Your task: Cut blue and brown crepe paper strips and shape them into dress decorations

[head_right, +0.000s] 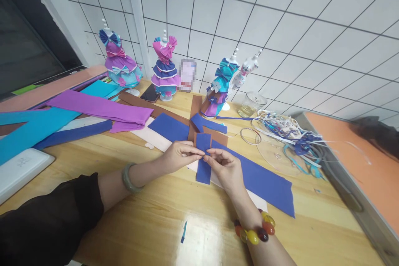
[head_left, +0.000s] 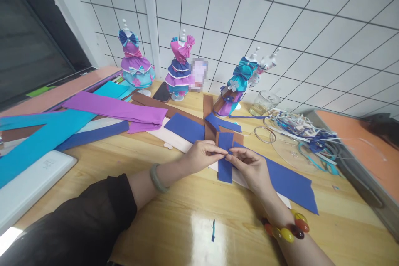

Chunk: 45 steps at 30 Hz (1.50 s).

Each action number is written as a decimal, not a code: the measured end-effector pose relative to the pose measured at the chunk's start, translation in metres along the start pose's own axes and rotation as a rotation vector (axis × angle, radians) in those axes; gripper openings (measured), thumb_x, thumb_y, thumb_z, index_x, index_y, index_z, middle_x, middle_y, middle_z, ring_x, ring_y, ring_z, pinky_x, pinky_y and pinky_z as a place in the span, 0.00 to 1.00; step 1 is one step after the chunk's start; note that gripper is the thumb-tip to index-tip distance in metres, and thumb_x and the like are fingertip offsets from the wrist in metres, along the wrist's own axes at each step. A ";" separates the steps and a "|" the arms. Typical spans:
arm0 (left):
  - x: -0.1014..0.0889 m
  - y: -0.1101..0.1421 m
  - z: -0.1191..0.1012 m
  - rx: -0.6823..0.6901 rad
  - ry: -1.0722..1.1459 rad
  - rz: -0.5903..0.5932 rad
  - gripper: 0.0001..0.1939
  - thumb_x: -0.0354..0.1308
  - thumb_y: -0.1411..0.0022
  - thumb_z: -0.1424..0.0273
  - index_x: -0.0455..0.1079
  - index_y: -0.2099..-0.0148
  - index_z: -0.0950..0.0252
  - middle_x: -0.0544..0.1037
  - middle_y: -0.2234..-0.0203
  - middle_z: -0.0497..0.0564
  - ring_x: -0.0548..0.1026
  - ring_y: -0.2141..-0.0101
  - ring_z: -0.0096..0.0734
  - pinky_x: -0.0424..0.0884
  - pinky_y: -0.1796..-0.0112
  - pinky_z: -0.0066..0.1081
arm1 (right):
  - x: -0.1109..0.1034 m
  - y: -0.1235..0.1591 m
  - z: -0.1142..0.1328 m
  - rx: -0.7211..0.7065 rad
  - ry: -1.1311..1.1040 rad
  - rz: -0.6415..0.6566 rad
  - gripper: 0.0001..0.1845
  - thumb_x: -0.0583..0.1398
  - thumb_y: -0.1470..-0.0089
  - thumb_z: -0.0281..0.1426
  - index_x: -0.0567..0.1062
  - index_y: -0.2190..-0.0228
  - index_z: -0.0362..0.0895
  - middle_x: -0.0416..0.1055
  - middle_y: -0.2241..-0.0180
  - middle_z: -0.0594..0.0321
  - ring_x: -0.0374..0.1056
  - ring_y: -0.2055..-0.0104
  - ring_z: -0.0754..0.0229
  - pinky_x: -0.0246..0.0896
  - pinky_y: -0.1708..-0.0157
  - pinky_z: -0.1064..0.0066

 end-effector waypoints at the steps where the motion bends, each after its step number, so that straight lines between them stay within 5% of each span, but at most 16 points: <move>1: 0.000 0.000 0.002 -0.027 0.021 -0.010 0.10 0.58 0.47 0.69 0.75 0.63 0.66 0.72 0.76 0.49 0.66 0.76 0.20 0.61 0.77 0.21 | 0.000 0.000 -0.001 0.009 -0.015 0.008 0.14 0.68 0.65 0.36 0.76 0.72 0.46 0.73 0.76 0.65 0.67 0.74 0.63 0.65 0.70 0.70; 7: 0.002 -0.002 0.008 -0.084 0.074 -0.045 0.10 0.60 0.50 0.69 0.75 0.65 0.68 0.75 0.72 0.52 0.70 0.73 0.24 0.65 0.74 0.23 | -0.001 0.000 -0.003 0.008 0.015 0.047 0.14 0.67 0.62 0.36 0.77 0.70 0.46 0.73 0.75 0.63 0.67 0.73 0.62 0.65 0.70 0.68; 17: 0.000 -0.002 0.001 -0.068 0.084 -0.029 0.08 0.60 0.50 0.70 0.75 0.66 0.67 0.75 0.72 0.52 0.71 0.72 0.25 0.66 0.72 0.23 | 0.001 0.001 0.009 -0.228 0.271 0.058 0.09 0.64 0.56 0.35 0.77 0.69 0.48 0.73 0.70 0.62 0.66 0.71 0.61 0.64 0.70 0.68; 45: -0.003 0.002 0.000 0.222 -0.121 -0.082 0.08 0.56 0.44 0.71 0.74 0.64 0.66 0.73 0.72 0.51 0.71 0.70 0.24 0.66 0.69 0.23 | 0.002 0.010 0.024 -0.577 0.438 0.033 0.10 0.61 0.51 0.27 0.77 0.65 0.50 0.72 0.68 0.61 0.68 0.67 0.61 0.66 0.68 0.69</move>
Point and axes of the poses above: each hand's wrist, its own y-axis away from the middle knuckle, its own x-axis out of the palm, z = x × y, the point moved 5 cm from there along -y, towards the middle knuckle
